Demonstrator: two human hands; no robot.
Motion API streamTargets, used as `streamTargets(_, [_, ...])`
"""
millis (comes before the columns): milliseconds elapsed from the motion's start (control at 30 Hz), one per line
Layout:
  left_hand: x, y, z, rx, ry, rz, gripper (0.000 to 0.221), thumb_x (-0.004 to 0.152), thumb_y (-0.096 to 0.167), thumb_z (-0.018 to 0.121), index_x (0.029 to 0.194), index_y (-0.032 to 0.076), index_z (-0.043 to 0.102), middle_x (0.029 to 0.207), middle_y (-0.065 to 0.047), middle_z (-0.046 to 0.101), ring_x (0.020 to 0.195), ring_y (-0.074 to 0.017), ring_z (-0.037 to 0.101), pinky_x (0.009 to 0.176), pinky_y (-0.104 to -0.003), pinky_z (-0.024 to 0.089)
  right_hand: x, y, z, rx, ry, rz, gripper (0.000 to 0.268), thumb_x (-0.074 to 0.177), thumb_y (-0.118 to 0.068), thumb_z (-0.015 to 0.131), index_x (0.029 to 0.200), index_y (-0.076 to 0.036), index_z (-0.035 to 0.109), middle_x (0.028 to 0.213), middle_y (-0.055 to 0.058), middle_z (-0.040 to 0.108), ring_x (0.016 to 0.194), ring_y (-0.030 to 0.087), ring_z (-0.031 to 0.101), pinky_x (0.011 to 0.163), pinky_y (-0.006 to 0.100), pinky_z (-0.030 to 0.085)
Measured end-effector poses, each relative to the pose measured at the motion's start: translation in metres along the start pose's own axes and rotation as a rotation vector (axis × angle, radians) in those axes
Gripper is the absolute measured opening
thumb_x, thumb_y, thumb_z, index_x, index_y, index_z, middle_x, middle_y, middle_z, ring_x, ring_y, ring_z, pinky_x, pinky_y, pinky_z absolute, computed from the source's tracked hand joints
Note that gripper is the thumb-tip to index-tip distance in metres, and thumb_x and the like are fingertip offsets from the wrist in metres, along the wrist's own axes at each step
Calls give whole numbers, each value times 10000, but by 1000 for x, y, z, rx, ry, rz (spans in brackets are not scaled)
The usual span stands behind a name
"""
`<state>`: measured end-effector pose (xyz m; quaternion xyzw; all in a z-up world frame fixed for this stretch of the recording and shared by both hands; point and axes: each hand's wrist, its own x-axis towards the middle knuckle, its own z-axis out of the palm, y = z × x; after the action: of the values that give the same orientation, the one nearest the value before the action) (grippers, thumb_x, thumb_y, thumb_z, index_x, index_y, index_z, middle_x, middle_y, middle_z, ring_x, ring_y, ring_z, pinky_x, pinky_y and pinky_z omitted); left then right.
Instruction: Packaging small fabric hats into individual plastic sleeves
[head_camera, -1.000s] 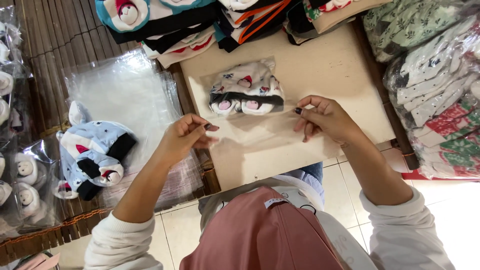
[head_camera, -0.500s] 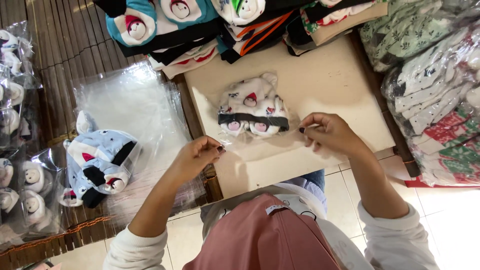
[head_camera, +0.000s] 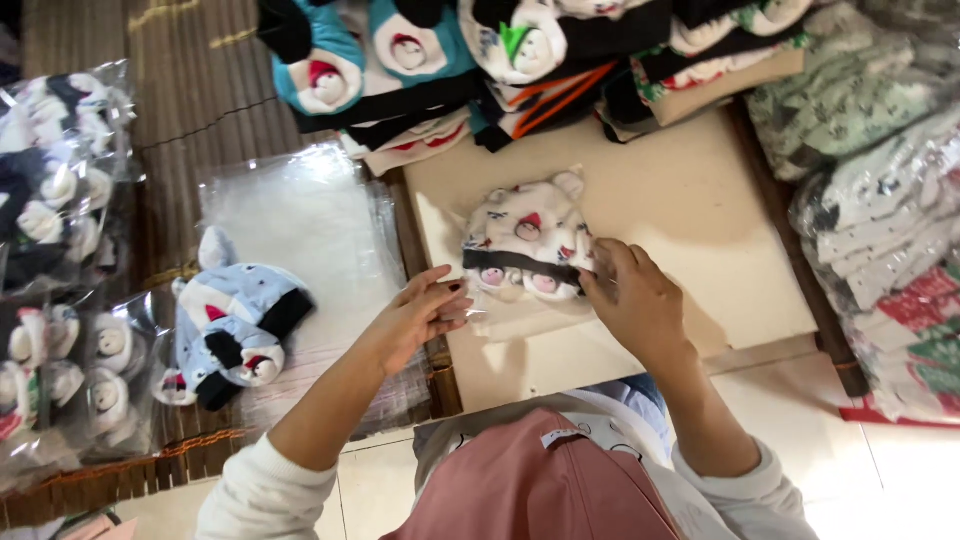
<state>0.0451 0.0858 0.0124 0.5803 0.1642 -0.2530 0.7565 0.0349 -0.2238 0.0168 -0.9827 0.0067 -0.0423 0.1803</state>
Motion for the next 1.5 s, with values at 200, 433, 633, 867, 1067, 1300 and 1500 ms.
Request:
streamTargets(200, [31, -9, 1, -12, -62, -153, 694, 922, 276, 735, 1499, 32, 436, 1116, -133, 684, 947, -200, 711, 825, -359, 621, -4, 7, 8, 78, 27, 18, 461, 919, -488, 696, 1308, -248, 634, 926, -8, 624, 898, 223, 706, 783, 424, 597])
streamTargets(433, [47, -5, 21, 19, 28, -157, 426, 873, 314, 798, 1222, 141, 625, 862, -15, 672, 732, -140, 703, 675, -305, 602, -7, 4, 9, 173, 27, 76, 396, 903, -452, 739, 1242, -257, 682, 911, -19, 632, 869, 199, 703, 787, 400, 584])
streamTargets(633, [49, 1, 29, 43, 73, -55, 305, 914, 327, 762, 1040, 116, 583, 690, 65, 418, 496, -37, 427, 373, -170, 365, -8, 3, 9, 233, 32, 39, 375, 873, -385, 778, 1203, -225, 702, 881, -6, 625, 777, 175, 693, 719, 368, 573])
streamTargets(867, [61, -12, 15, 134, 50, 187, 382, 859, 129, 772, 1198, 136, 596, 912, 25, 615, 694, -60, 639, 533, -175, 508, -9, 0, 6, 338, 65, -9, 348, 845, -296, 832, 1161, -179, 744, 847, 6, 645, 716, 175, 682, 658, 320, 563])
streamTargets(1067, [38, -1, 4, 182, -92, 363, 694, 911, 15, 673, 1532, 88, 372, 1068, -90, 616, 781, -129, 710, 596, -291, 652, -10, -5, -1, 472, 70, -34, 354, 794, -180, 870, 1133, -166, 770, 831, 26, 666, 689, 181, 670, 638, 298, 571])
streamTargets(1300, [-5, 20, -31, 179, -12, 479, 673, 870, -71, 654, 1498, 60, 451, 1099, -145, 616, 871, -237, 728, 717, -390, 676, -8, 1, 0, 699, 36, 78, 242, 875, -80, 809, 1113, -117, 784, 834, 55, 664, 706, 125, 591, 666, 250, 540])
streamTargets(1500, [-63, 77, -75, 94, 14, 517, 664, 923, -38, 600, 1537, 75, 376, 1132, -95, 538, 957, -229, 718, 818, -441, 673, -9, 7, 3, 665, 2, 124, 173, 930, -101, 774, 1100, -125, 789, 855, 63, 687, 748, 143, 607, 680, 272, 533])
